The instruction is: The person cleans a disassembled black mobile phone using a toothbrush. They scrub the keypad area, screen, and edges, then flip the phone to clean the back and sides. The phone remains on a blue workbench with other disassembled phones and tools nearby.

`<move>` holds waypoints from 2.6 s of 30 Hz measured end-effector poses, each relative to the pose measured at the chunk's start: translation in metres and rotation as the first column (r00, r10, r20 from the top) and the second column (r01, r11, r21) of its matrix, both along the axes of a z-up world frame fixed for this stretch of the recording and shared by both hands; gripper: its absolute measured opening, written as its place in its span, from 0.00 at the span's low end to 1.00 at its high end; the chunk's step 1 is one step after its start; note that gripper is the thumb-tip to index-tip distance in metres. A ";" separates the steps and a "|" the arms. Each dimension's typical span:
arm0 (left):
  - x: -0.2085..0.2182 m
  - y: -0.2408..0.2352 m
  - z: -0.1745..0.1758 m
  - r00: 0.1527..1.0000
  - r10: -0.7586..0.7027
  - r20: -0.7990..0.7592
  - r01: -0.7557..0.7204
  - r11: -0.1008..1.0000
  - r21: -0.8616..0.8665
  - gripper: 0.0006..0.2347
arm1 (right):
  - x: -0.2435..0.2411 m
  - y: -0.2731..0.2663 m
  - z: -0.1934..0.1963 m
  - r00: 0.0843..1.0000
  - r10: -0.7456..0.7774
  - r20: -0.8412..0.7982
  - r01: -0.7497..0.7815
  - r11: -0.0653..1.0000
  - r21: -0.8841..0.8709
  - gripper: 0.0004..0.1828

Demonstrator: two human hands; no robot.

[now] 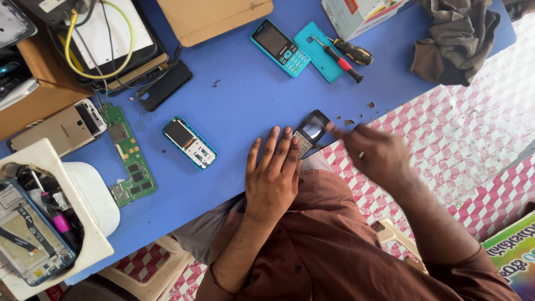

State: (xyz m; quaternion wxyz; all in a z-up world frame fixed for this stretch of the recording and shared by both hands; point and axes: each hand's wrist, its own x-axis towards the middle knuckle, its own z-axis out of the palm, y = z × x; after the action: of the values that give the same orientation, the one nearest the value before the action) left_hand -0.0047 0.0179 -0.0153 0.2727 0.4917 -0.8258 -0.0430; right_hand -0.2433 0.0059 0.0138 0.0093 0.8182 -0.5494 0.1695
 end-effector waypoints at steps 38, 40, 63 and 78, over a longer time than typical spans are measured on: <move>0.002 -0.002 0.000 1.000 0.001 -0.025 -0.002 1.000 -0.012 0.15 | -0.007 0.005 -0.013 0.956 -0.268 -0.117 0.283 0.949 0.139 0.09; 0.003 -0.001 -0.002 1.000 0.002 -0.028 -0.003 1.000 -0.012 0.15 | -0.011 0.006 -0.019 0.980 -0.183 -0.077 0.189 0.979 0.072 0.10; 0.001 -0.001 -0.001 1.000 0.009 -0.023 -0.009 1.000 -0.004 0.15 | 0.008 0.021 0.006 0.976 -0.217 -0.018 0.218 0.968 0.122 0.19; 0.002 0.001 -0.002 0.999 0.007 -0.045 -0.008 1.000 -0.016 0.15 | 0.014 0.015 0.023 0.970 -0.191 0.149 0.130 0.930 0.345 0.20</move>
State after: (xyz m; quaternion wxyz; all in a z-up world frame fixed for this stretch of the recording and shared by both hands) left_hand -0.0023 0.0184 -0.0175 0.2954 0.4913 -0.8180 -0.0462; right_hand -0.2297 0.0208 0.0370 -0.1646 0.7416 -0.6337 0.1460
